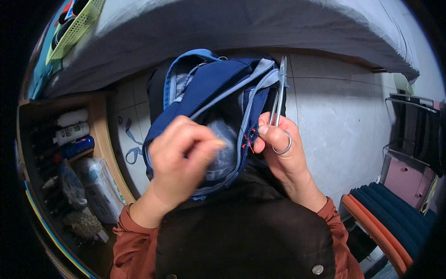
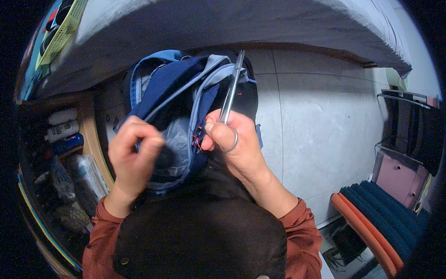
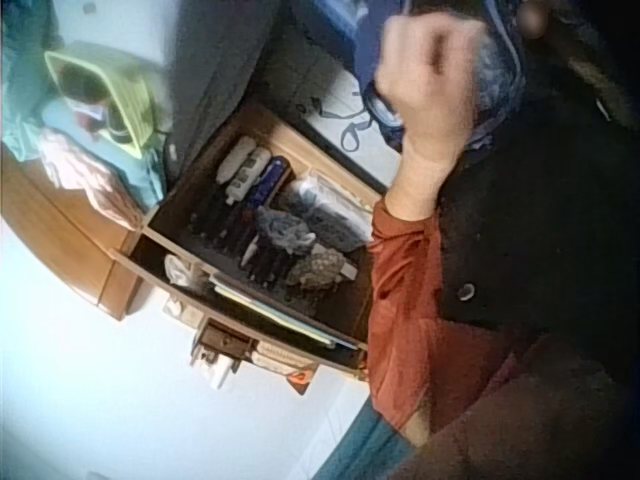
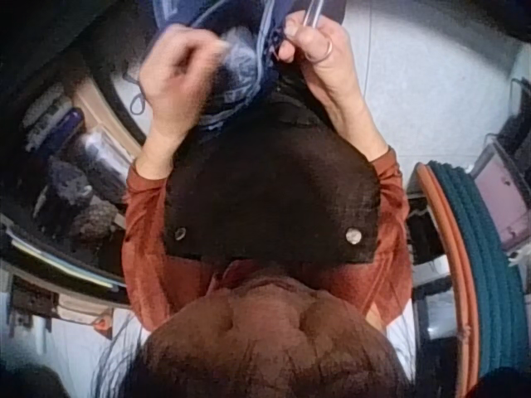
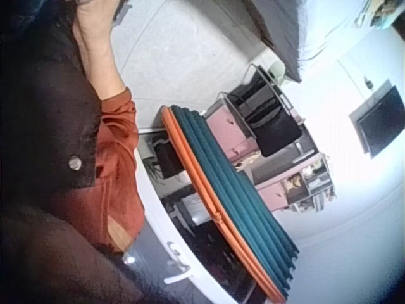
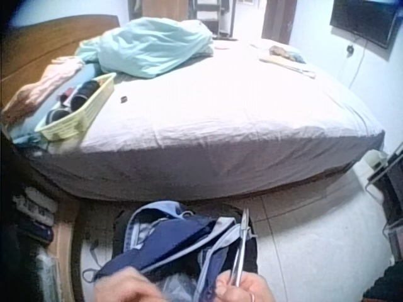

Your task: The person uses shears to cut and trim threads and fabric on a blue backpack. They repeatedly snip small sections of the bag's seam and zipper area while holding the bag on their lap.

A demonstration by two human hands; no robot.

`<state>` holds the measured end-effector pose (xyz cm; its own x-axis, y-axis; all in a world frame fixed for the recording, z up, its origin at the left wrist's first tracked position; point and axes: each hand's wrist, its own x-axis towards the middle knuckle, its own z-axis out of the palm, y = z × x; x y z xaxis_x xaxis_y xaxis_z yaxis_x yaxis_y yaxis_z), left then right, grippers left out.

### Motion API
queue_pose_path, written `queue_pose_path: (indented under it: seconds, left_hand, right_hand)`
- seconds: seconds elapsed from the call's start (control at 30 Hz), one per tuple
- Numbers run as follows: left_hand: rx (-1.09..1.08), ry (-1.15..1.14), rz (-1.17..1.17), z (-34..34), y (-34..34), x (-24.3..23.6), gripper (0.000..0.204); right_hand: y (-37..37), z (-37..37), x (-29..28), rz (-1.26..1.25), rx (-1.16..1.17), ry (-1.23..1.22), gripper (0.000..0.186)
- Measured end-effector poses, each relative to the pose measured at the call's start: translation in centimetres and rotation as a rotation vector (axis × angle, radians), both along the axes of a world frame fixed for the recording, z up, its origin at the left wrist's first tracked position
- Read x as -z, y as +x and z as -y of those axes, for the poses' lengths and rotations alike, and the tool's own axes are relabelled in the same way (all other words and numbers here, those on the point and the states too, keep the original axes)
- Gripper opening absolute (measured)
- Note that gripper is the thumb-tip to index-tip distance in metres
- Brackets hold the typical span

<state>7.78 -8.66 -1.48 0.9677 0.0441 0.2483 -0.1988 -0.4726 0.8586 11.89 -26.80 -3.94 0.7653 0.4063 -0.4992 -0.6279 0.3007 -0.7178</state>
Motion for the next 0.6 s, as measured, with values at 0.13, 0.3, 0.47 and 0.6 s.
queue_pose_path:
  seconds: [0.13, 0.3, 0.47, 0.6]
  left_hand:
    - [0.080, -0.024, -0.152, 2.3, -0.2, -0.4, 0.009]
    - [0.076, -0.102, -0.343, 2.5, 0.5, 0.0, 0.005]
    - [0.102, -0.227, -0.531, 2.4, 0.8, 0.7, 0.006]
    - [0.117, -0.507, -0.747, 2.3, 0.8, 1.2, 0.005]
  right_hand:
    - [-0.1, 0.0, 0.0, 0.009, -0.019, 0.011, 0.018]
    - [-0.4, 0.2, -0.2, 0.032, -0.010, -0.022, 0.017]
    - [-0.8, 0.4, -0.8, 0.106, -0.057, -0.232, 0.015]
    - [-1.2, 0.6, -1.2, 0.086, -0.113, -0.258, 0.012]
